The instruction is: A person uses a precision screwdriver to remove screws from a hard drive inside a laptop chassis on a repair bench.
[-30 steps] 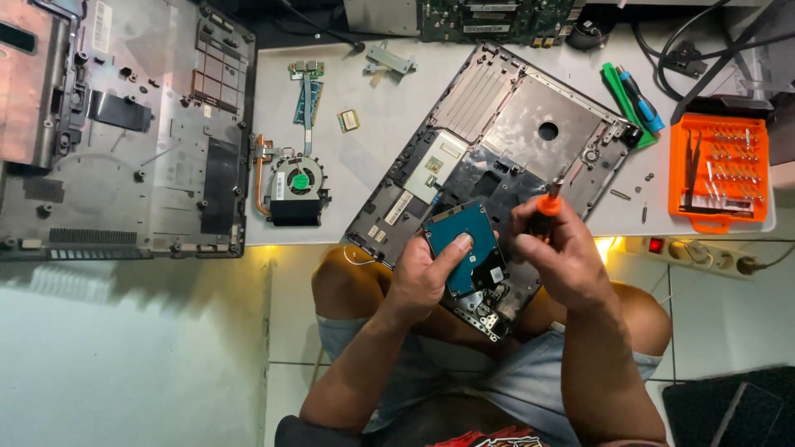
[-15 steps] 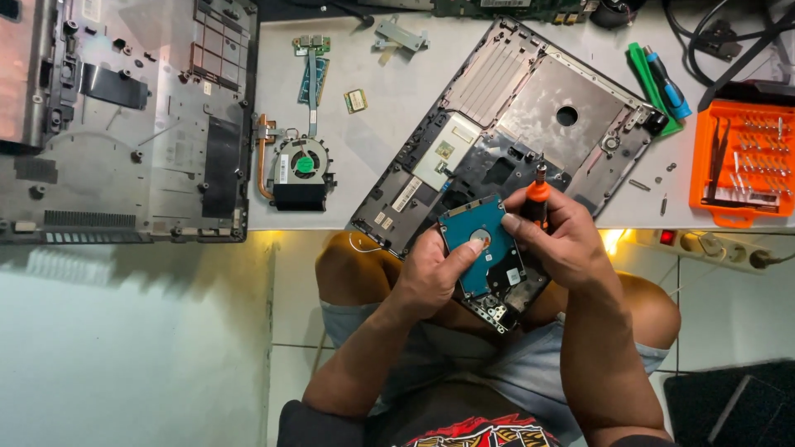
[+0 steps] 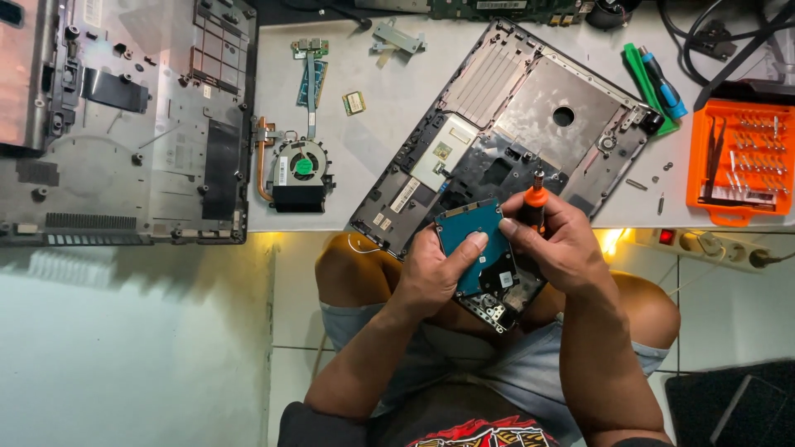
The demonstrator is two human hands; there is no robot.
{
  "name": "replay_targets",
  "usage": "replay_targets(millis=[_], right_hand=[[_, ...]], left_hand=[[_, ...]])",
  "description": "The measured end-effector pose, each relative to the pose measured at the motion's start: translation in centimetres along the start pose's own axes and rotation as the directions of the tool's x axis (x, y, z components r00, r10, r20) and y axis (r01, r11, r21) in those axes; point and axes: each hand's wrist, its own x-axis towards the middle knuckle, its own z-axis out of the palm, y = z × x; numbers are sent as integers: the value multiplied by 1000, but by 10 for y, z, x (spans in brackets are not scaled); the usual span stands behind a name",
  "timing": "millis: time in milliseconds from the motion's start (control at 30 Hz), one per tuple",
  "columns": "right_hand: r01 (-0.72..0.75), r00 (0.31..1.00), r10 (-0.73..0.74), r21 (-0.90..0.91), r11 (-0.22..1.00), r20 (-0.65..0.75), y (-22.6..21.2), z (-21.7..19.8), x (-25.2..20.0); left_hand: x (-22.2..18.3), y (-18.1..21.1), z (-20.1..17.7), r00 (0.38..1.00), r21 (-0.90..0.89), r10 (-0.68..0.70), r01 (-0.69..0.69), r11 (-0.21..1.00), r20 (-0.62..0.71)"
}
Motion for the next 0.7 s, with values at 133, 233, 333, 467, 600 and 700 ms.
replay_targets(millis=[133,233,333,467,600,700], right_hand=[[14,1000,-14,11,1000,-8,3,1,0],[21,1000,-21,3,1000,-6,8,-1,2],[17,1000,-18,41,999,12,14,-3,2],[-8,1000,6,119,993,22,22,-3,-4],[-57,998,47,394,917,35,24,-2,-12],[-75,989,-14,575,815,149,25,-5,-10]], left_hand=[[1,-8,-1,997,-11,48,-49,999,-67],[2,-16,-1,994,-66,41,-48,997,-104],[1,-20,-1,996,-132,21,-32,991,-88],[-7,-2,3,999,-231,-23,16,973,-28],[-11,0,2,998,-284,-53,60,957,29],[-17,10,3,998,-255,-55,61,965,30]])
